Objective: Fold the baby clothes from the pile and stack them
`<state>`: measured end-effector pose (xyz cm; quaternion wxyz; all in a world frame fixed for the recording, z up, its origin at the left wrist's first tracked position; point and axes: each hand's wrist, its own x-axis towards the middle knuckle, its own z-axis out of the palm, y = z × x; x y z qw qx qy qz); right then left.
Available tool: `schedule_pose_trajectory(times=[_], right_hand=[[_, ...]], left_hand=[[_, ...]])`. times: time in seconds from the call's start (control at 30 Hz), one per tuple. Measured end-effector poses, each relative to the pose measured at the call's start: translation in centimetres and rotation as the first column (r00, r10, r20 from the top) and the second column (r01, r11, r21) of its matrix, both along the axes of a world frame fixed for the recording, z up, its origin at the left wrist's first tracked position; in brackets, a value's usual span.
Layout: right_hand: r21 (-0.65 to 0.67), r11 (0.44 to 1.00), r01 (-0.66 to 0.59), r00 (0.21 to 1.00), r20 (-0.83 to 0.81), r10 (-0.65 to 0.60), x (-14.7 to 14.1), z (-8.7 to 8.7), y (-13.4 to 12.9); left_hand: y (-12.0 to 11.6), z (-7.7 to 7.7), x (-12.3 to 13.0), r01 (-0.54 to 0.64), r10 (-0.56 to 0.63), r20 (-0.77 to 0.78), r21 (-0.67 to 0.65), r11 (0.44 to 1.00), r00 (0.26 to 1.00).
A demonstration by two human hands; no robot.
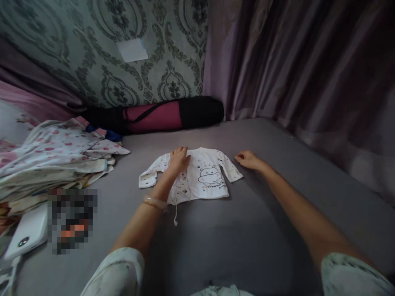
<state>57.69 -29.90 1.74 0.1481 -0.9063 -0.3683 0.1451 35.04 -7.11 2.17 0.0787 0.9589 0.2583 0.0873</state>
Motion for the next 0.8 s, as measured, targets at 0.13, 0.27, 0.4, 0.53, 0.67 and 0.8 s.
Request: schedule_pose_trajectory(times=[0.13, 0.27, 0.4, 0.53, 0.67, 0.8], right_hand=[[-0.07, 0.997, 0.014, 1.0, -0.015, -0.015, -2.0, -0.2, -2.7], [-0.107, 0.994, 0.015, 1.0, 0.02, -0.013, -4.1, 0.1, -2.9], [-0.091, 0.995, -0.044, 0.999, 0.009, 0.045, -4.5, -0.1, -2.6], [-0.004, 1.0, -0.023, 0.994, -0.103, 0.022, -3.4, -0.5, -2.5], [0.193, 0.96, 0.204, 0.952, -0.267, -0.149, -1.4, -0.5, -2.6], [0.392, 0.823, 0.412, 0.904, -0.291, -0.313, 0.5, -0.6, -2.1]], left_hand=[[-2.9, -0.6, 2.8, 0.118, -0.117, 0.017, -0.085, 0.989, 0.993], [-5.3, -1.8, 5.7, 0.201, -0.192, 0.08, -0.136, 0.97, 0.978], [-6.7, -3.2, 7.0, 0.208, -0.19, 0.152, -0.109, 0.972, 0.97], [-6.8, -4.7, 7.2, 0.184, -0.163, 0.212, -0.081, 0.98, 0.964], [-6.5, -5.4, 7.3, 0.181, -0.159, 0.212, -0.091, 0.979, 0.964], [-6.5, -5.6, 7.3, 0.171, -0.15, 0.213, -0.079, 0.982, 0.965]])
